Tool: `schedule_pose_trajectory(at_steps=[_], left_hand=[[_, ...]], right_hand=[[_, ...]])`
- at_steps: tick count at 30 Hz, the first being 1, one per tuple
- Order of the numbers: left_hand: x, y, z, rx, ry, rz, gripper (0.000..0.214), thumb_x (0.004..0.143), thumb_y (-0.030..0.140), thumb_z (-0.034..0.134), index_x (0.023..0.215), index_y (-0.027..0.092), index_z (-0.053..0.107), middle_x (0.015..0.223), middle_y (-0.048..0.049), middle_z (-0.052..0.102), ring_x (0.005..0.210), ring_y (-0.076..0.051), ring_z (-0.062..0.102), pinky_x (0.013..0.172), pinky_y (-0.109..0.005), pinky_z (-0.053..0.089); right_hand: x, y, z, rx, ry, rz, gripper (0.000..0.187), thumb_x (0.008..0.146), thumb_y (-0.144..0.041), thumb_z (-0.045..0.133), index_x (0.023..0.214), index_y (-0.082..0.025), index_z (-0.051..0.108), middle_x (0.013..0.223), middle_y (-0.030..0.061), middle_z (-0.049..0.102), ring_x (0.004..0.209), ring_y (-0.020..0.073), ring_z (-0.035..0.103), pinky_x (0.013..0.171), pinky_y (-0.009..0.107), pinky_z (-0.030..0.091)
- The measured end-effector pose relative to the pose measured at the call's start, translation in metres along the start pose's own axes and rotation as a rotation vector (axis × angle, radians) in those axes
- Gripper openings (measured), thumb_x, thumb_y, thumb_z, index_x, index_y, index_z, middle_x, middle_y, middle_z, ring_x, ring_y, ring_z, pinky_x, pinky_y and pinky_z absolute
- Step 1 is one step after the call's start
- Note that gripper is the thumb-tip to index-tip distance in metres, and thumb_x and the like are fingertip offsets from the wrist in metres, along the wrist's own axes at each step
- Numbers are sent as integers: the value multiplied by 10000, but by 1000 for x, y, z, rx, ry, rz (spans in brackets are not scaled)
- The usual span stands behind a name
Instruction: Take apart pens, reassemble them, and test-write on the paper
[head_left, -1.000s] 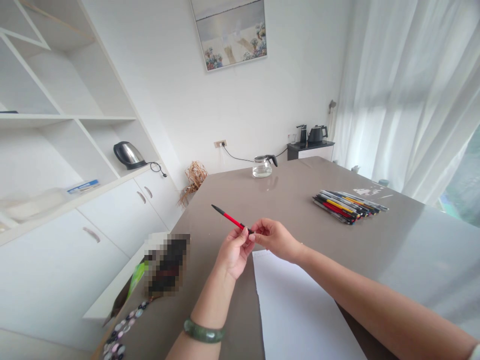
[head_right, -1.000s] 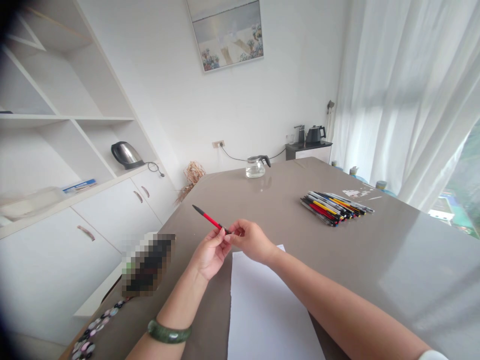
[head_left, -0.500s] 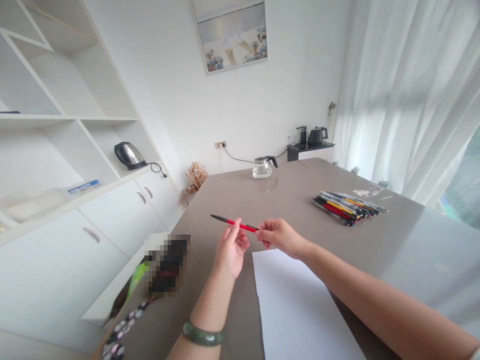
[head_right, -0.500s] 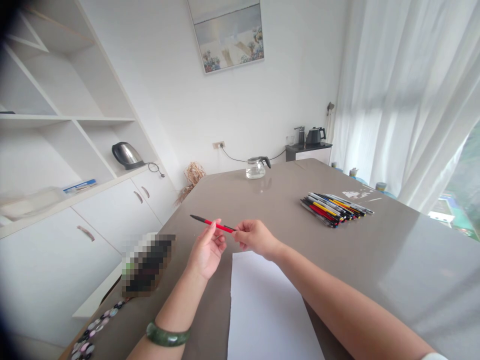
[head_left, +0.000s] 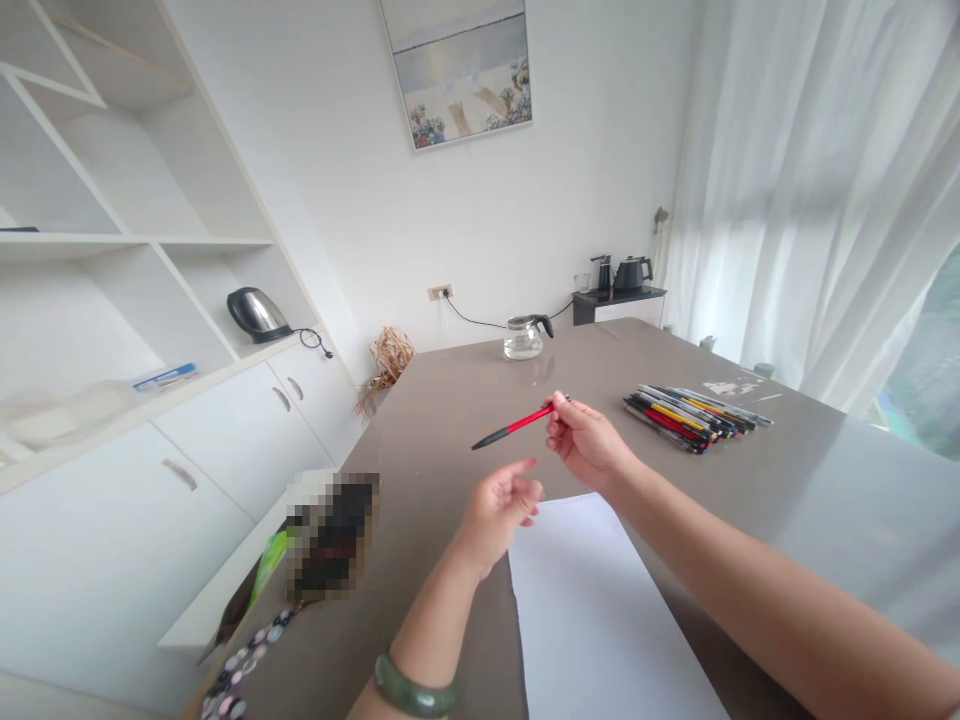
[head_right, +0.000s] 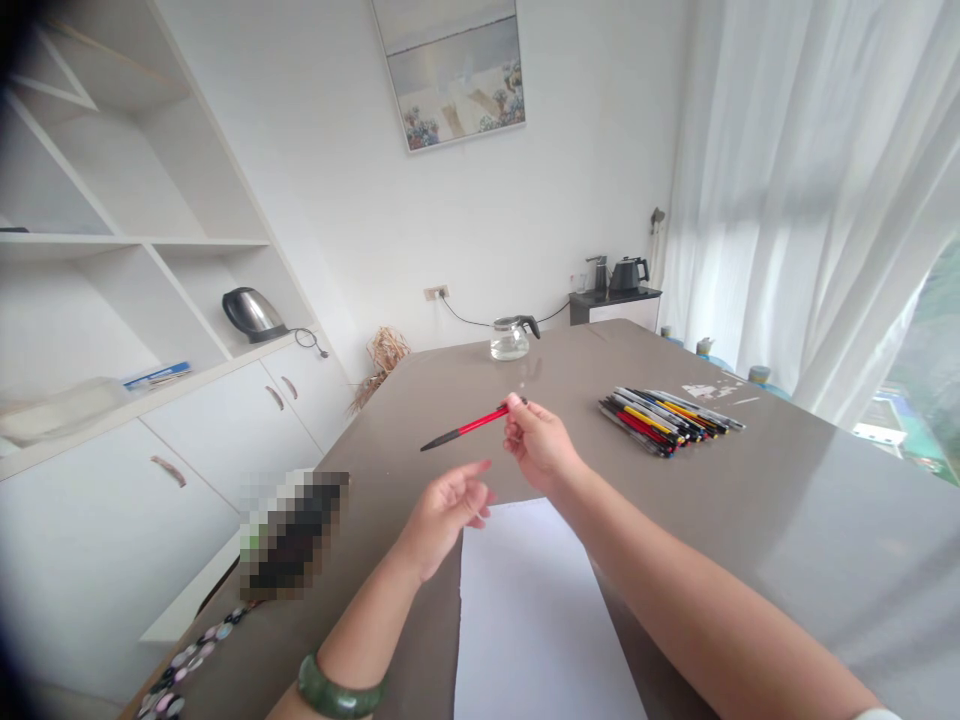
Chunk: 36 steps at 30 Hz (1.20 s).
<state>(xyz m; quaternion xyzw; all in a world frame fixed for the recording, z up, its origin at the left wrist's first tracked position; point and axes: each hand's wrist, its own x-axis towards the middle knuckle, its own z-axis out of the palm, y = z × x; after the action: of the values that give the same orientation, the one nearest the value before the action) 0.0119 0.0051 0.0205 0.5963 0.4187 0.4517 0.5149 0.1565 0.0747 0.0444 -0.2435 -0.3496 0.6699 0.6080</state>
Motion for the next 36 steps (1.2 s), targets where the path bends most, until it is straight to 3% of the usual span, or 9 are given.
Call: schedule_pose_trajectory(at_steps=[3, 5, 7, 11, 14, 16, 22, 30, 36], left_hand=[[-12, 6, 13, 440, -243, 129, 390, 654, 389, 589, 1016, 244, 586, 983, -76, 582, 922, -217, 500, 793, -328, 386], [-18, 7, 19, 606, -401, 192, 386, 627, 409, 605, 992, 283, 598, 1130, -57, 518, 1096, -250, 381, 913, -365, 288], [-21, 6, 21, 713, -544, 171, 491, 597, 448, 613, 1064, 313, 543, 1271, -32, 383, 1204, -272, 221, 961, -408, 203], [-23, 1, 23, 836, -697, 76, 725, 531, 514, 626, 1194, 339, 391, 1378, -2, 135, 1242, -311, 26, 966, -486, 109], [-22, -1, 24, 869, -708, 58, 743, 539, 531, 612, 1212, 338, 364, 1384, -5, 92, 1240, -317, 7, 965, -493, 97], [-22, -1, 25, 864, -704, 60, 731, 547, 526, 608, 1211, 343, 363, 1384, -3, 92, 1240, -318, 13, 963, -493, 108], [-22, 0, 27, 851, -696, 43, 721, 543, 516, 616, 1202, 350, 374, 1383, 2, 102, 1241, -314, 8, 961, -496, 110], [-21, -2, 26, 854, -691, 61, 719, 549, 522, 611, 1204, 349, 372, 1383, 6, 105, 1239, -321, 15, 965, -499, 103], [-22, -2, 26, 838, -692, 48, 713, 550, 518, 610, 1202, 357, 370, 1383, 7, 99, 1241, -312, 6, 964, -498, 93]], right_hand=[[11, -31, -11, 32, 53, -62, 167, 732, -349, 528, 727, -184, 503, 658, -4, 541, 579, 90, 517, 519, 217, 433], [15, -52, -17, 71, 9, -68, 149, 780, -322, 464, 710, -190, 470, 694, 12, 559, 677, 119, 554, 615, 268, 460], [17, -69, -23, 105, -6, -86, 150, 813, -316, 403, 725, -207, 455, 634, -7, 526, 655, 117, 553, 642, 299, 461], [19, -94, -35, 166, 52, -147, 303, 845, -406, 232, 744, -228, 455, 473, -56, 355, 370, 66, 364, 415, 214, 378], [19, -103, -43, 196, 76, -164, 449, 828, -470, 112, 698, -212, 456, 415, -67, 239, 310, 71, 214, 309, 202, 223], [18, -106, -45, 198, 63, -174, 432, 823, -450, 136, 684, -203, 462, 408, -69, 217, 311, 73, 178, 303, 208, 196], [17, -103, -41, 205, 22, -147, 266, 772, -306, 259, 611, -194, 439, 414, -62, 233, 327, 68, 154, 300, 202, 170], [14, -99, -37, 210, 19, -165, 553, 791, -540, 44, 633, -194, 447, 441, -61, 213, 340, 70, 153, 326, 204, 166], [13, -99, -37, 168, 14, -176, 452, 795, -492, 149, 629, -199, 450, 437, -65, 208, 343, 73, 136, 328, 206, 165]])
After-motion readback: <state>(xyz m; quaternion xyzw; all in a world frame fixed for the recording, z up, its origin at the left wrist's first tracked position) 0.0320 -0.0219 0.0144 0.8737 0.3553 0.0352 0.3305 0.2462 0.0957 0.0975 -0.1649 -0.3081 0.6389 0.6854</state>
